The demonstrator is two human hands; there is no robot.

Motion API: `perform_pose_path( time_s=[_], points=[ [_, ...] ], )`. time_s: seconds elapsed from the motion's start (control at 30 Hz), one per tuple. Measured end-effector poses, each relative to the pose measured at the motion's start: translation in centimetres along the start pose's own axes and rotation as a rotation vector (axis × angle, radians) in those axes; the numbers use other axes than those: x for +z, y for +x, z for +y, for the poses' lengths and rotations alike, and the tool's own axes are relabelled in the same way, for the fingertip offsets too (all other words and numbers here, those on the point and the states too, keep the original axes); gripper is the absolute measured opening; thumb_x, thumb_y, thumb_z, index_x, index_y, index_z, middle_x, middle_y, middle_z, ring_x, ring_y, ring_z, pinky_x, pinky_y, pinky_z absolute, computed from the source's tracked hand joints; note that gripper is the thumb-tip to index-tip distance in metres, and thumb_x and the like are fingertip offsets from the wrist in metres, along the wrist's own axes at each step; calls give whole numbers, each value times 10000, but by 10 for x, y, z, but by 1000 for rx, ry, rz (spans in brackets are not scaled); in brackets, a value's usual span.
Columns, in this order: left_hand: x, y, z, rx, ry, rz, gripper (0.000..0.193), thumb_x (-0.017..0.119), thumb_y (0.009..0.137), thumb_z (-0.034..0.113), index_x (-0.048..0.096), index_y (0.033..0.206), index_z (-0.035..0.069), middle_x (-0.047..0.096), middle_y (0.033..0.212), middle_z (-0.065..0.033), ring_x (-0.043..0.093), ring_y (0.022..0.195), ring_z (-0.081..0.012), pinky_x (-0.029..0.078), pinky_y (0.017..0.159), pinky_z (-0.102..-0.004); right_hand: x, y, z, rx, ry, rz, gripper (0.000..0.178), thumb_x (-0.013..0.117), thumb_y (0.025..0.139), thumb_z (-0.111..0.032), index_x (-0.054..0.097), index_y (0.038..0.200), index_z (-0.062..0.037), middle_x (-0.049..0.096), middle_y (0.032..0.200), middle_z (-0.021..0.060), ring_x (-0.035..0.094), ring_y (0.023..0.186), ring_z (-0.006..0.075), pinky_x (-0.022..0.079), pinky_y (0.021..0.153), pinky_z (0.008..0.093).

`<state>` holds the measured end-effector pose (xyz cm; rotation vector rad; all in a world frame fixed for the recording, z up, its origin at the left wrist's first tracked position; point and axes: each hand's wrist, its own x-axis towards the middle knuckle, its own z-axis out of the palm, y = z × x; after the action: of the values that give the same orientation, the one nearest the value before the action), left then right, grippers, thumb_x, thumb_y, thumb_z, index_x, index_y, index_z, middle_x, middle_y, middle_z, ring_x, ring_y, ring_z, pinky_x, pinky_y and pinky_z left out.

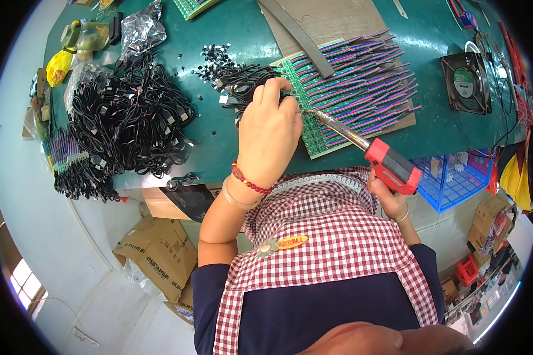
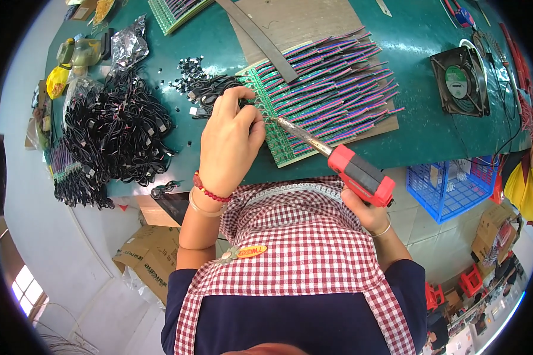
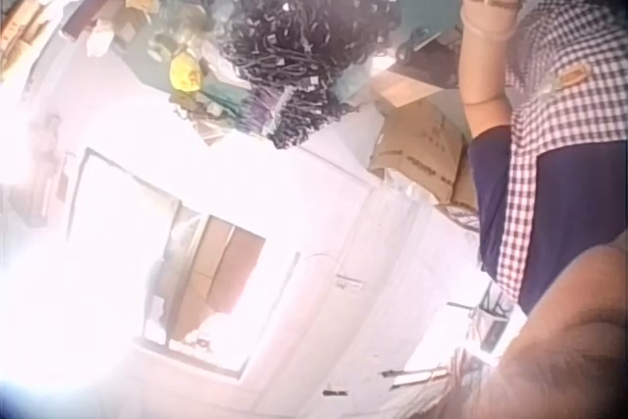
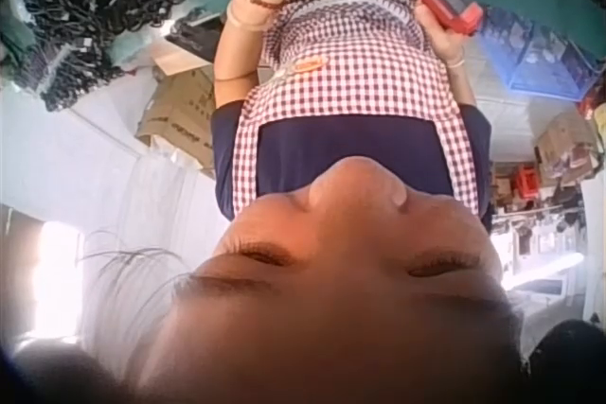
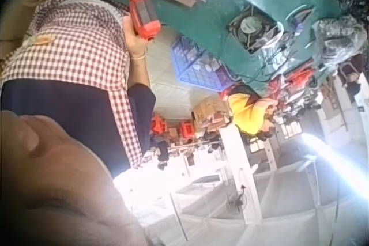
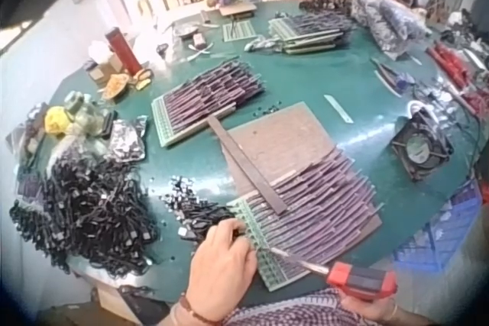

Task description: The person solders cables onto circuit boards by positioning the wire ends onto the board strips and soldering them with a soldering iron.

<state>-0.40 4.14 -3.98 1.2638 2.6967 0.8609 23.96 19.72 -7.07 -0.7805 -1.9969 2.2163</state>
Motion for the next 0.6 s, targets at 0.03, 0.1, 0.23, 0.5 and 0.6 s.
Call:
perform_pose_path(
  time_s=[0.03, 0.1, 0.23, 0.5, 0.6],
  points=[
    [-1, 0, 0, 0, -2, -3, 71, 642, 698, 2, 574, 720, 1, 550, 1042, -98, 554, 869, -267, 485, 710, -361, 2, 0, -1, -29, -43, -2, 173, 602, 838, -72, 573, 987, 12, 558, 785, 39, 517, 691, 114, 425, 631, 272],
    [-1, -1, 0, -2, -3, -9, 69, 643, 701, 4, 576, 719, 0, 548, 1041, -96, 550, 855, -261, 484, 703, -360, 3, -1, -1, -59, -86, -6, 177, 565, 869, -120, 547, 974, 22, 525, 743, 53, 488, 662, 121, 404, 604, 278],
    [-1, 0, -1, -4, -11, -23, 67, 647, 707, 11, 582, 720, -2, 545, 1037, -93, 540, 820, -248, 480, 694, -358, 6, -2, -4, -77, 49, 59, 226, 610, 833, -57, 575, 1043, 19, 563, 788, 39, 516, 687, 110, 426, 628, 272],
    [-1, 1, -1, 4, 6, -24, 64, 648, 714, 21, 593, 730, -5, 546, 1041, -96, 541, 826, -252, 479, 704, -358, 2, -1, 0, -42, 21, 12, 196, 643, 795, 0, 607, 988, 8, 594, 820, 22, 541, 702, 99, 445, 650, 267],
    [-2, 1, -1, 4, 11, -29, 62, 648, 717, 24, 595, 729, -7, 546, 1046, -98, 541, 831, -255, 480, 708, -358, 4, -3, 0, -73, 29, 66, 230, 637, 805, -16, 599, 1030, 16, 589, 818, 24, 542, 705, 105, 443, 650, 266]
  ],
)
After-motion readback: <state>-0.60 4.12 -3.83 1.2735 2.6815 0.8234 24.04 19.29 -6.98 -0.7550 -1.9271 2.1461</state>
